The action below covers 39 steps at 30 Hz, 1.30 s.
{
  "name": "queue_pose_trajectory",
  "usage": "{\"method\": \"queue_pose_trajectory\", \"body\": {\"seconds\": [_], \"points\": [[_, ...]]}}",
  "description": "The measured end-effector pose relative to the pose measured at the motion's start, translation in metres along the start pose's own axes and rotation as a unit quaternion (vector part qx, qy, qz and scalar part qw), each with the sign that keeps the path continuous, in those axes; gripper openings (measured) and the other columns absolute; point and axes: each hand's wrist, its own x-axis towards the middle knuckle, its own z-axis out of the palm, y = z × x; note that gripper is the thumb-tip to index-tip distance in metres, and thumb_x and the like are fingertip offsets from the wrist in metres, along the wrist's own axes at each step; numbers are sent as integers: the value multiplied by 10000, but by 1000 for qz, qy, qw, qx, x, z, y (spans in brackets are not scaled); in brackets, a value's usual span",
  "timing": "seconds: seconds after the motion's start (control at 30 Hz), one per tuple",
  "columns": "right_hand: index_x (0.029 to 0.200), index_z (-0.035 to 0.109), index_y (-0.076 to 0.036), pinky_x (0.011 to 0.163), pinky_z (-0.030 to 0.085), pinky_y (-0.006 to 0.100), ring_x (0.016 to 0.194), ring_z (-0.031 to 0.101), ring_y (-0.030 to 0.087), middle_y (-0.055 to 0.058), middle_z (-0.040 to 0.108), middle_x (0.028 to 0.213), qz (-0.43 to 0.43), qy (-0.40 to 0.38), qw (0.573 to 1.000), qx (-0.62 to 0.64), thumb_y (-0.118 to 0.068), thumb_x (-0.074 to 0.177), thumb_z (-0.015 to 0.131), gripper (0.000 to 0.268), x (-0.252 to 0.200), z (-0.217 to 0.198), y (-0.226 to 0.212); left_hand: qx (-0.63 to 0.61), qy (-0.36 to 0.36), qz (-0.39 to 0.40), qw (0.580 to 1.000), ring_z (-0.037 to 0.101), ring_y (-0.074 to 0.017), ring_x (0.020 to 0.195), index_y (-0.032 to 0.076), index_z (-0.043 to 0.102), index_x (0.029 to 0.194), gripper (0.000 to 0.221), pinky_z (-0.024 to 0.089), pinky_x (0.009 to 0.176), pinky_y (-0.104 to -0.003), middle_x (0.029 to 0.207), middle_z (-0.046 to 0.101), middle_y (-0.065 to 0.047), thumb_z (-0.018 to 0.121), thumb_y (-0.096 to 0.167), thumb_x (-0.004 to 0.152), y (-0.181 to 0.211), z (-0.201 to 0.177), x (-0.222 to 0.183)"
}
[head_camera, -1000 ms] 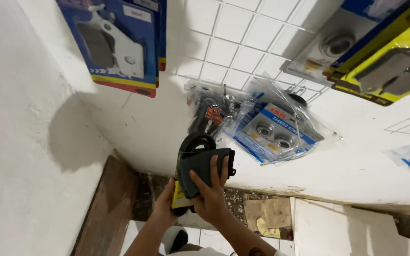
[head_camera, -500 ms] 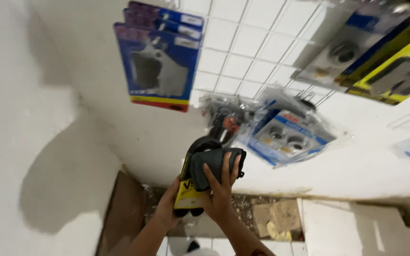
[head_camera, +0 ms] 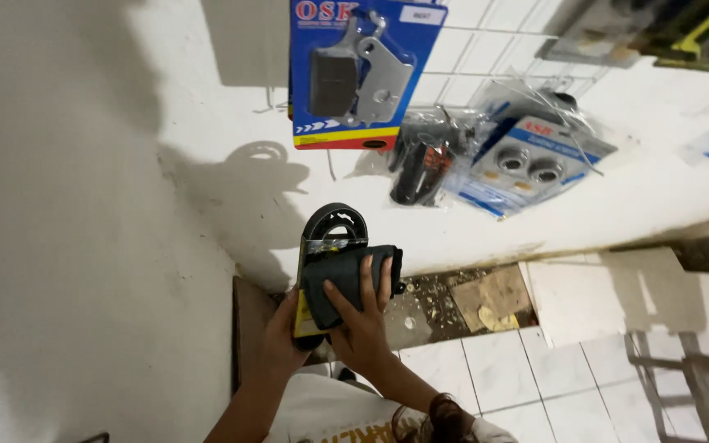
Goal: Wiping a motorcycle drive belt in its packaging using a cloth.
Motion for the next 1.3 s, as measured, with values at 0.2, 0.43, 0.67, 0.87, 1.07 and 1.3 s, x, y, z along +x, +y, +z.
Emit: {"method": "queue_pose_trajectory", "body": {"seconds": [0.2,0.43,0.67,0.87,1.07,1.3], "points": [[1416,627,-246,1213,201,728,1537,85,660,327,205,1677,-16,29,999,-35,-168,918,680,507,4,-6,2,17,-73,1,997,657,-296,1153,25,538,1447,472,554,960,-437,1300,651,-166,399,357,1142,-9,-31,13],[1443,612,-276,1227,235,721,1549,74,661,330,201,1689,-2,31,995,-97,-125,837,630,625,34,-27,16,17,-9,-115,993,635,-301,1188,82,518,1433,545,533,982,-451,1321,645,-141,362,463,1076,-41,-52,19],[1468,595,-296,1233,246,729,1550,152,607,305,204,1689,-48,-18,992,-114,-221,886,784,616,3,-18,4,42,-32,-105,993,676,-270,1141,117,507,1449,576,590,909,-430,1330,642,-119,382,528,1065,-42,-30,12],[1482,581,-349,1231,326,681,1548,128,635,274,198,1702,-34,-52,992,-106,-197,887,780,645,6,-16,10,81,15,-97,992,683,-237,1116,127,517,1459,556,592,884,-395,1328,642,-106,452,483,1037,-34,-19,12],[1501,527,-328,1239,260,719,1542,91,635,307,139,1692,-27,3,994,-108,-173,867,776,698,9,-18,-2,121,-36,-79,989,697,-239,1086,148,482,1461,566,620,870,-390,1303,643,-110,420,501,1022,-23,-18,6],[1488,562,-359,1255,266,697,1561,71,608,303,159,1696,-39,-10,993,-114,-249,892,791,648,4,-13,16,142,-23,-65,988,669,-240,1077,85,489,1478,608,590,847,-386,1308,630,-118,467,523,1058,-22,-26,8]]}}
